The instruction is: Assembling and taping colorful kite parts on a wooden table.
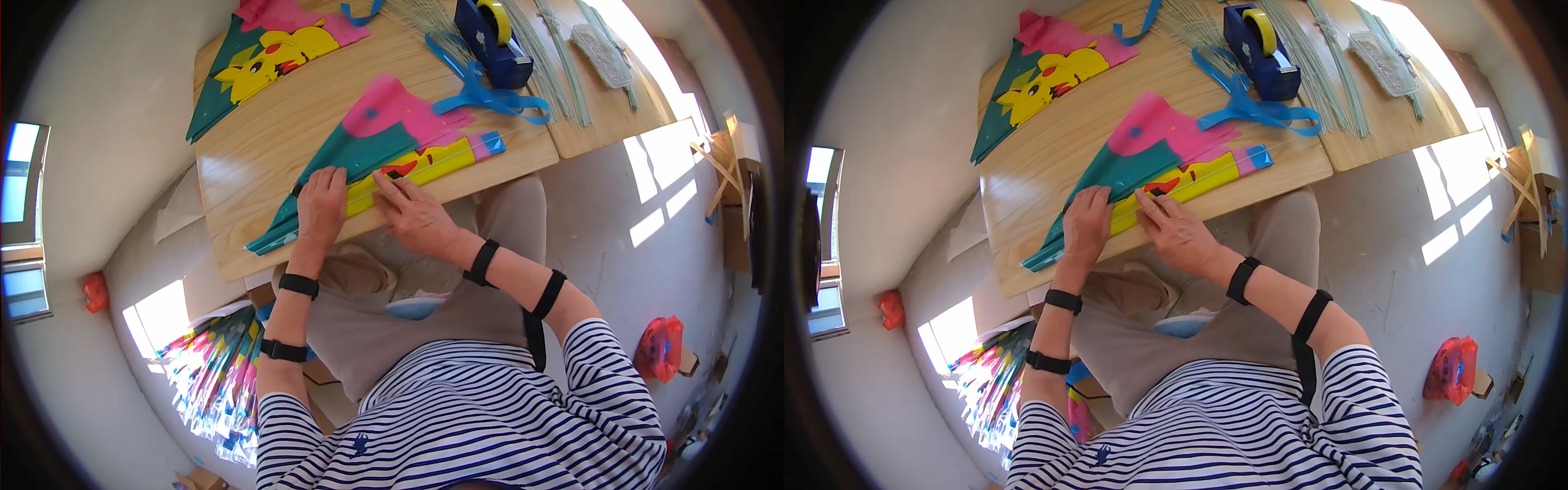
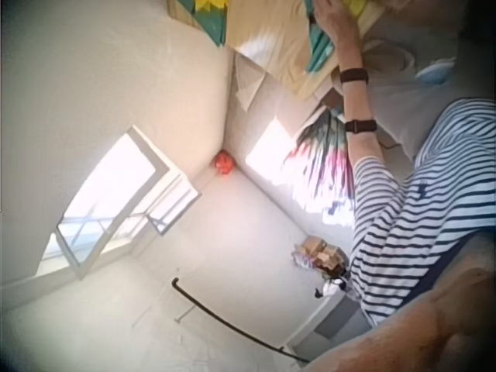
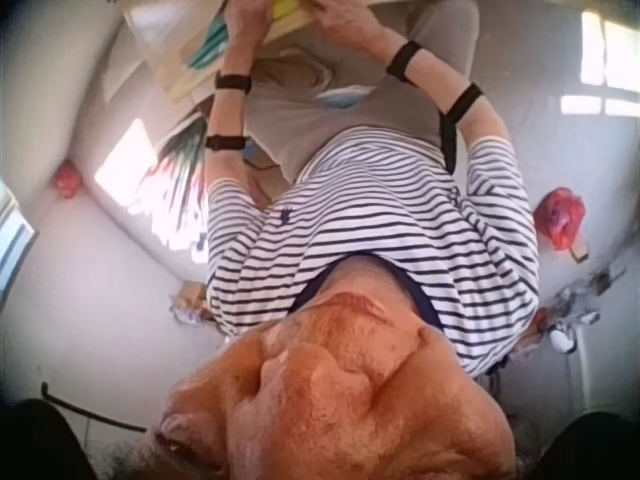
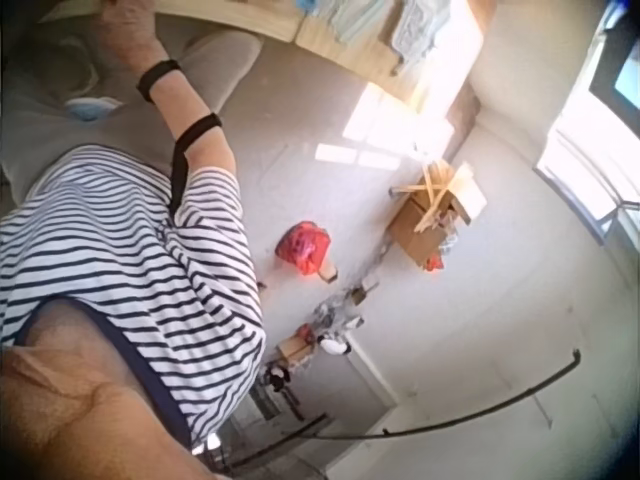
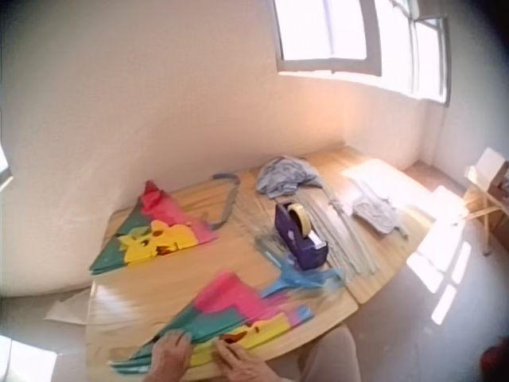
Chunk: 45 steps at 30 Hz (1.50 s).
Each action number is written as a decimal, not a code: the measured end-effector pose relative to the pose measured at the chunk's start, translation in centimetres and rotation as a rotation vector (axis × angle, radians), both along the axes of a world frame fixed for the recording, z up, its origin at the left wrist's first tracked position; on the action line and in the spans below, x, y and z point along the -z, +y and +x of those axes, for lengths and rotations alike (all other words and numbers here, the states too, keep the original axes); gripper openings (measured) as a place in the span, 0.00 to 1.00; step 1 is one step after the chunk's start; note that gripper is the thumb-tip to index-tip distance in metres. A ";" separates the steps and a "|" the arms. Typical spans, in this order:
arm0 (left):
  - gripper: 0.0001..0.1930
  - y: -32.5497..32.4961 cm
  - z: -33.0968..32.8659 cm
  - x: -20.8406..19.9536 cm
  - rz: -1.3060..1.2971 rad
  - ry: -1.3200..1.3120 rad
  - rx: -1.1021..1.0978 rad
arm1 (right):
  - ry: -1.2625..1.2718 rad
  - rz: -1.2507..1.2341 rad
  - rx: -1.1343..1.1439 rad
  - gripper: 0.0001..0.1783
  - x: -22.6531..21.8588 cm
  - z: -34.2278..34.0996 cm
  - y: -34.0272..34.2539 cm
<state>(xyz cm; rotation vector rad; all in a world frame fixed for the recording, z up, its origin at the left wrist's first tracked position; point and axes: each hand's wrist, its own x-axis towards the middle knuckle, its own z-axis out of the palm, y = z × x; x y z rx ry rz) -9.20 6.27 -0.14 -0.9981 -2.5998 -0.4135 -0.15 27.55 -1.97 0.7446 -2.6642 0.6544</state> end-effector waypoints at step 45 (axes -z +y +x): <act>0.07 -0.3 0.7 0.1 -0.050 0.078 0.044 | -0.039 0.048 0.004 0.34 -0.2 -0.1 0.2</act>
